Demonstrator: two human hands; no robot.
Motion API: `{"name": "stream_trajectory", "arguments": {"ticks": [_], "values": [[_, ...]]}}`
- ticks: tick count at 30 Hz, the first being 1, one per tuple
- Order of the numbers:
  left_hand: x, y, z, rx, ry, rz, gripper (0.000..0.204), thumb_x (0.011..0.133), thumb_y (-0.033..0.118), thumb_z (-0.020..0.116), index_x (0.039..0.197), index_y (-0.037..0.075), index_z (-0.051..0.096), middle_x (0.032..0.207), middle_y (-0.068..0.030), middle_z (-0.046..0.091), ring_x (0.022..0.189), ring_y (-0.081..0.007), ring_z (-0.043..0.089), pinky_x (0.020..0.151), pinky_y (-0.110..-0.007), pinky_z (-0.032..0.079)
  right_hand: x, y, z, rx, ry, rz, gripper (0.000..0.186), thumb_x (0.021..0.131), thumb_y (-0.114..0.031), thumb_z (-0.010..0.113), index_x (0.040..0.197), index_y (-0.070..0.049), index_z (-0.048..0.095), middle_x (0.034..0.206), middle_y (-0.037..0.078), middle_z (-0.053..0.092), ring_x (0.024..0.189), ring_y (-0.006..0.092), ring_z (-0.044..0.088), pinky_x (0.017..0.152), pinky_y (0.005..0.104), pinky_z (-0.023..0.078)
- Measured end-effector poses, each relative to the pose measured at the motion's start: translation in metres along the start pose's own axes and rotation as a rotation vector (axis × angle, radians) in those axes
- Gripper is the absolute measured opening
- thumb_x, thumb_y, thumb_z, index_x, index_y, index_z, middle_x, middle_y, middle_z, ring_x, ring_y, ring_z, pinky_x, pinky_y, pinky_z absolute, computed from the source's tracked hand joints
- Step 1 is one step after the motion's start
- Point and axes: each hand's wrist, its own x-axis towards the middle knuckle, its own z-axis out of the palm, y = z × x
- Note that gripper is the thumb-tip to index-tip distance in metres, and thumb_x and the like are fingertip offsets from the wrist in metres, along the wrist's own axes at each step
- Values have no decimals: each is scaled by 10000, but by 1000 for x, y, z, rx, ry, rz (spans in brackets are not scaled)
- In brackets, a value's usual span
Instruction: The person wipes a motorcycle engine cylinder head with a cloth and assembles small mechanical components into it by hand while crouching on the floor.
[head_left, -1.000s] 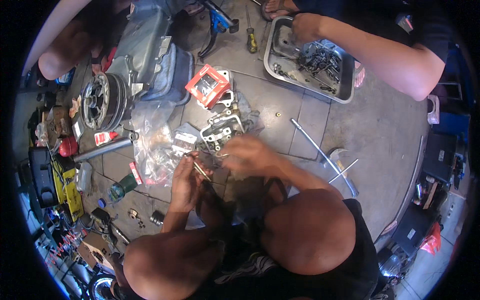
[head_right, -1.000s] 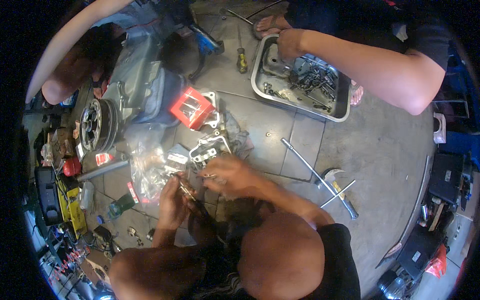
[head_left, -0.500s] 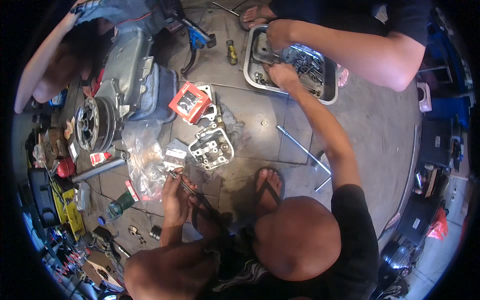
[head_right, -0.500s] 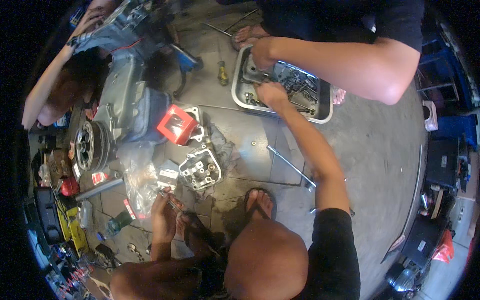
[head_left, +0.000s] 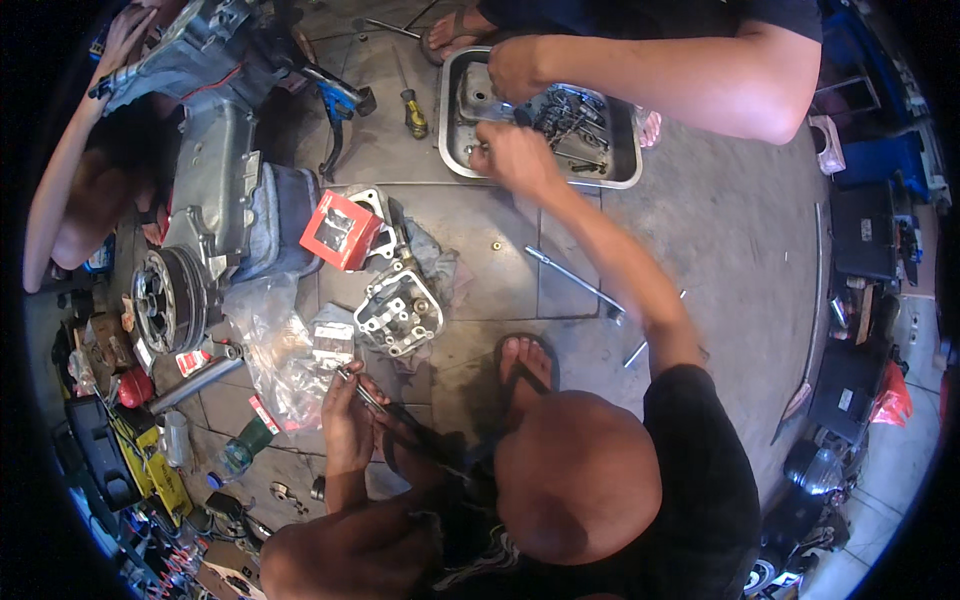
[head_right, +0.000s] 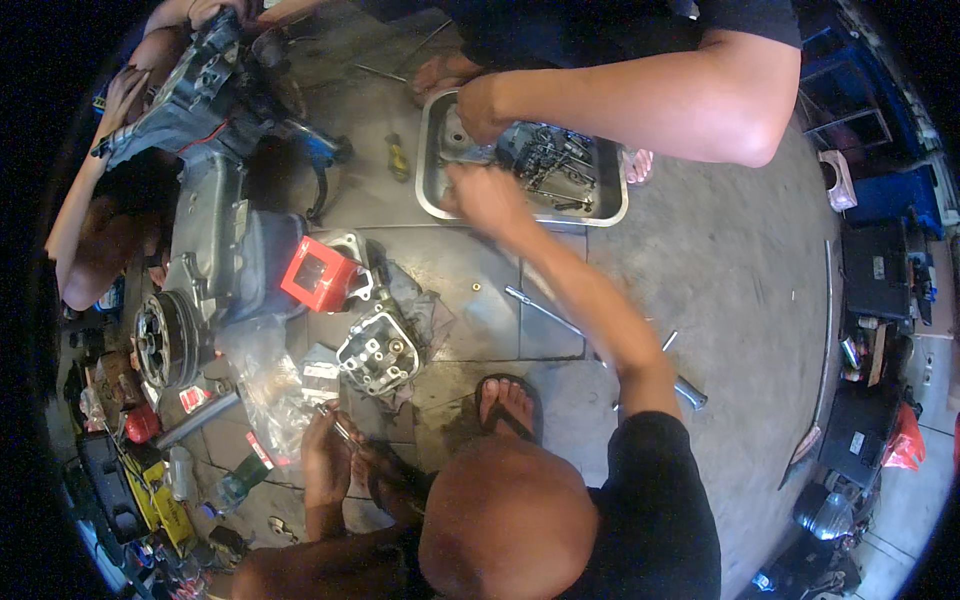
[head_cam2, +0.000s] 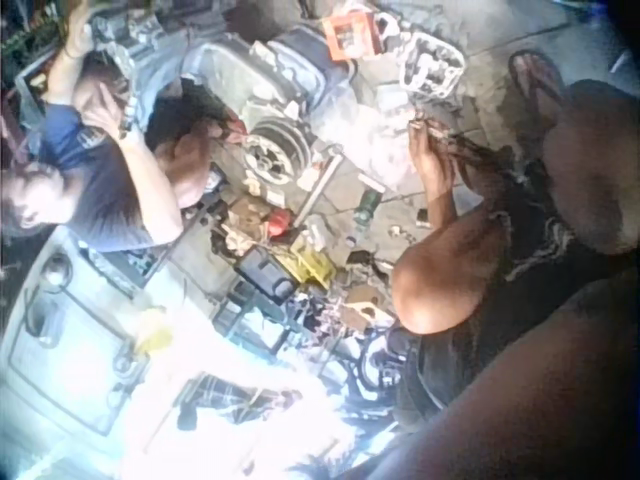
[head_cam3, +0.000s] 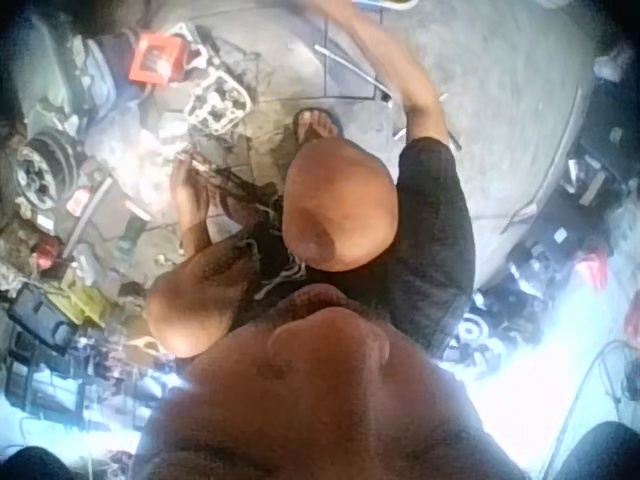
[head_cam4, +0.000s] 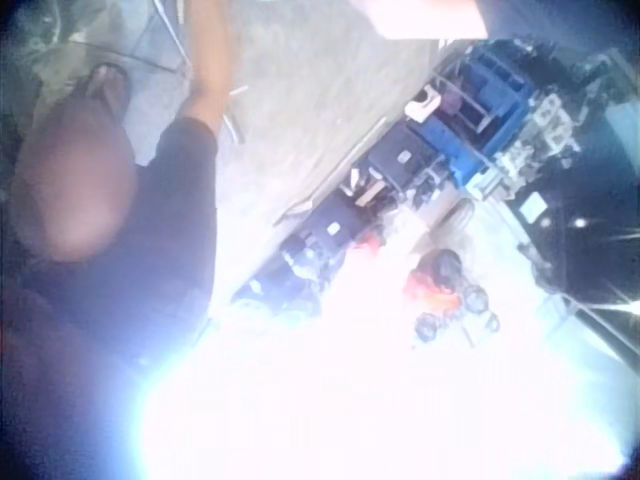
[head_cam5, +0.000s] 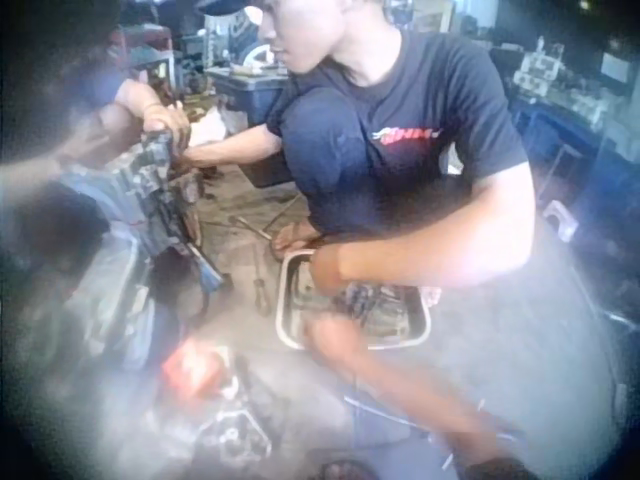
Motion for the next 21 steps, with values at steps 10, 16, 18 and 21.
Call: {"name": "stream_trajectory", "arguments": {"ticks": [10,16,18,21], "values": [[11,-1,18,-234,-59,-122,305,1017,216,515,1233,0,514,1026,-93,610,934,-210,629,839,-350,522,-150,-179,7,486,182,-893,132,787,-166,609,896,-93,629,934,55,617,918,204,606,778,348,489],[6,-6,-3,-75,-24,-67,248,1002,166,531,1198,14,526,936,-49,595,860,-186,592,804,-350,504,-123,-105,-2,167,-240,-517,103,778,-73,589,871,-47,627,900,110,623,913,282,612,758,394,488],[4,-4,-5,-87,-3,-39,243,993,170,543,1185,21,535,913,-50,597,838,-189,587,805,-365,496,-105,-25,7,386,144,40,132,783,-83,594,895,-46,653,905,176,633,861,370,630,747,485,493],[2,3,-2,-51,22,-4,239,983,179,555,1172,32,548,895,-52,598,820,-198,587,817,-390,485,-67,90,4,6,149,376,257,849,-222,601,989,-33,705,982,223,673,905,379,657,788,467,525]]}}
